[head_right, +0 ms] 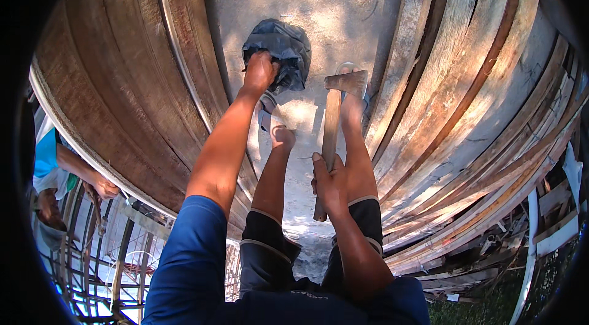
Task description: The person constructs a wooden frame by hammering nails into plywood and timber planks, then aligns and lifts the assembled structure with the help of others.
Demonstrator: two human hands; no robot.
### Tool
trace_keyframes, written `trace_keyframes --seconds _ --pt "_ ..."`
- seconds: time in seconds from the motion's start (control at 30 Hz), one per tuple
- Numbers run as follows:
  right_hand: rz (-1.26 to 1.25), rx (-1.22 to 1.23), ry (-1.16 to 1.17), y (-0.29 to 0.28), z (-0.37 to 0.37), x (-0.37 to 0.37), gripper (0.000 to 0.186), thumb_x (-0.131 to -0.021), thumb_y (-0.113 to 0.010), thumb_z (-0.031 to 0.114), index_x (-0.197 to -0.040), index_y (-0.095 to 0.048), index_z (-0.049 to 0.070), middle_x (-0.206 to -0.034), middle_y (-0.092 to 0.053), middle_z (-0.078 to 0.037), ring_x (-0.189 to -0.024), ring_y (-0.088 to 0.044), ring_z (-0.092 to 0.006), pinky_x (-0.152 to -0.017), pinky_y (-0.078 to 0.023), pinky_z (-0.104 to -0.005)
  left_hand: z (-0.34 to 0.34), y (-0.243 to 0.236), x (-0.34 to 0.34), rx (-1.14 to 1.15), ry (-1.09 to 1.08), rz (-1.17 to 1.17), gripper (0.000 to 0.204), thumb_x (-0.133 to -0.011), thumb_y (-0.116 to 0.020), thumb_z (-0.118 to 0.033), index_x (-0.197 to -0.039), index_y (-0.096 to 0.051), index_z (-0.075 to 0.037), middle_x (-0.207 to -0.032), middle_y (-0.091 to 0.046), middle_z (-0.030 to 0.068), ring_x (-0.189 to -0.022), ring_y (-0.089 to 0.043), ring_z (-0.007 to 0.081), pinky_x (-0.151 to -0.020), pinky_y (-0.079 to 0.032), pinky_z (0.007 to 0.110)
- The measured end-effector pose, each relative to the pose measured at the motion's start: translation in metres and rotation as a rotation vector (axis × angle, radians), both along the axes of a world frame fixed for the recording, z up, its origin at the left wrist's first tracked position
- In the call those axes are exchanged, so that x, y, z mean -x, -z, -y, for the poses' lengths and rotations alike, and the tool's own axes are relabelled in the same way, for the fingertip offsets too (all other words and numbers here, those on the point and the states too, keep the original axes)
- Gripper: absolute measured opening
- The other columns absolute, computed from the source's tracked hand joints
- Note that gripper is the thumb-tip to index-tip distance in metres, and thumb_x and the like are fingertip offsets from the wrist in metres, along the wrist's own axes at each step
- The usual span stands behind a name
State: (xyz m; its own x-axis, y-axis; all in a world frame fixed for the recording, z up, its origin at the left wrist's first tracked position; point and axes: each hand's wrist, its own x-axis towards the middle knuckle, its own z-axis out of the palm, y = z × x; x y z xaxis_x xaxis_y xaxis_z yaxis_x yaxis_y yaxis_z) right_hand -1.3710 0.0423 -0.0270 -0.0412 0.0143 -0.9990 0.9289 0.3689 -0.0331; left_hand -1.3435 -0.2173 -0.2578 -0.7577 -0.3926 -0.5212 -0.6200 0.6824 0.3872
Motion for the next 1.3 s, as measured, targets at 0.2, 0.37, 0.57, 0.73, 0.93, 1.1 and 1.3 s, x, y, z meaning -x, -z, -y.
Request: trace_keyframes --seconds 0.2,0.37,0.57,0.73,0.93,1.1,1.3 --pt "-0.017 -0.007 0.026 0.003 0.003 0.007 0.028 -0.103 -0.066 0.03 -0.097 -0.05 0.008 -0.067 -0.047 0.004 -0.047 -0.046 -0.0074 -0.041 -0.04 -0.0259 0.001 -0.037 -0.008 -0.28 -0.469 -0.152 0.018 -0.086 -0.069 -0.009 -0.101 -0.077 -0.002 -0.098 -0.074 0.0244 -0.092 -0.072 0.0401 -0.083 -0.055 0.04" --pt "-0.068 0.009 -0.02 0.001 0.011 0.013 0.028 -0.103 -0.066 0.03 -0.097 -0.05 0.008 -0.067 -0.047 0.003 -0.047 -0.046 -0.0079 -0.041 -0.04 -0.026 0.005 -0.048 -0.018 -0.191 -0.729 -0.166 0.02 -0.087 -0.073 -0.009 -0.106 -0.079 -0.004 -0.094 -0.078 0.016 -0.084 -0.075 0.0256 -0.082 -0.056 0.034" --pt "-0.058 -0.031 -0.103 0.003 0.013 0.012 0.029 -0.103 -0.065 0.032 -0.095 -0.05 0.008 -0.065 -0.047 0.003 -0.045 -0.046 -0.0086 -0.04 -0.04 -0.0262 -0.002 -0.046 -0.026 -0.06 -0.596 -0.209 0.018 -0.091 -0.075 -0.011 -0.107 -0.08 -0.004 -0.091 -0.079 0.0101 -0.084 -0.073 0.0149 -0.077 -0.055 0.03" --pt "-0.109 0.013 -0.091 0.004 0.013 0.007 0.031 -0.103 -0.065 0.032 -0.091 -0.049 0.009 -0.061 -0.046 0.003 -0.044 -0.046 -0.0085 -0.039 -0.038 -0.0262 -0.004 -0.049 -0.03 -0.301 -0.841 -0.078 0.019 -0.095 -0.073 -0.008 -0.111 -0.077 0.001 -0.092 -0.078 0.01 -0.086 -0.075 0.0154 -0.072 -0.057 0.027" --pt "-0.163 0.019 -0.09 0.001 0.018 0.01 0.029 -0.103 -0.066 0.03 -0.09 -0.051 0.008 -0.059 -0.046 0.004 -0.042 -0.045 -0.0086 -0.039 -0.037 -0.0266 -0.001 -0.061 -0.039 -0.788 -1.387 -0.239 0.026 -0.094 -0.072 -0.001 -0.115 -0.068 0.014 -0.1 -0.074 0.0161 -0.084 -0.075 0.0196 -0.069 -0.06 0.023" --pt "-0.128 0.008 -0.104 -0.002 0.022 0.009 0.023 -0.103 -0.065 0.027 -0.108 -0.053 0.007 -0.063 -0.046 0.002 -0.044 -0.046 -0.0101 -0.04 -0.038 -0.0267 0.002 -0.05 -0.046 -0.717 -1.26 -0.256 0.02 -0.093 -0.073 0.0 -0.109 -0.071 0.011 -0.097 -0.075 0.0144 -0.082 -0.075 0.018 -0.067 -0.059 0.023" --pt "-0.027 0.038 -0.139 0.01 0.009 -0.002 0.046 -0.104 -0.062 0.02 -0.144 -0.043 0.011 -0.069 -0.048 0.0 -0.049 -0.049 -0.0108 -0.043 -0.041 -0.0263 0.001 -0.044 -0.039 -0.539 -1.167 -0.284 0.02 -0.09 -0.076 -0.006 -0.107 -0.076 0.006 -0.089 -0.077 0.0113 -0.076 -0.073 0.0147 -0.066 -0.057 0.026"
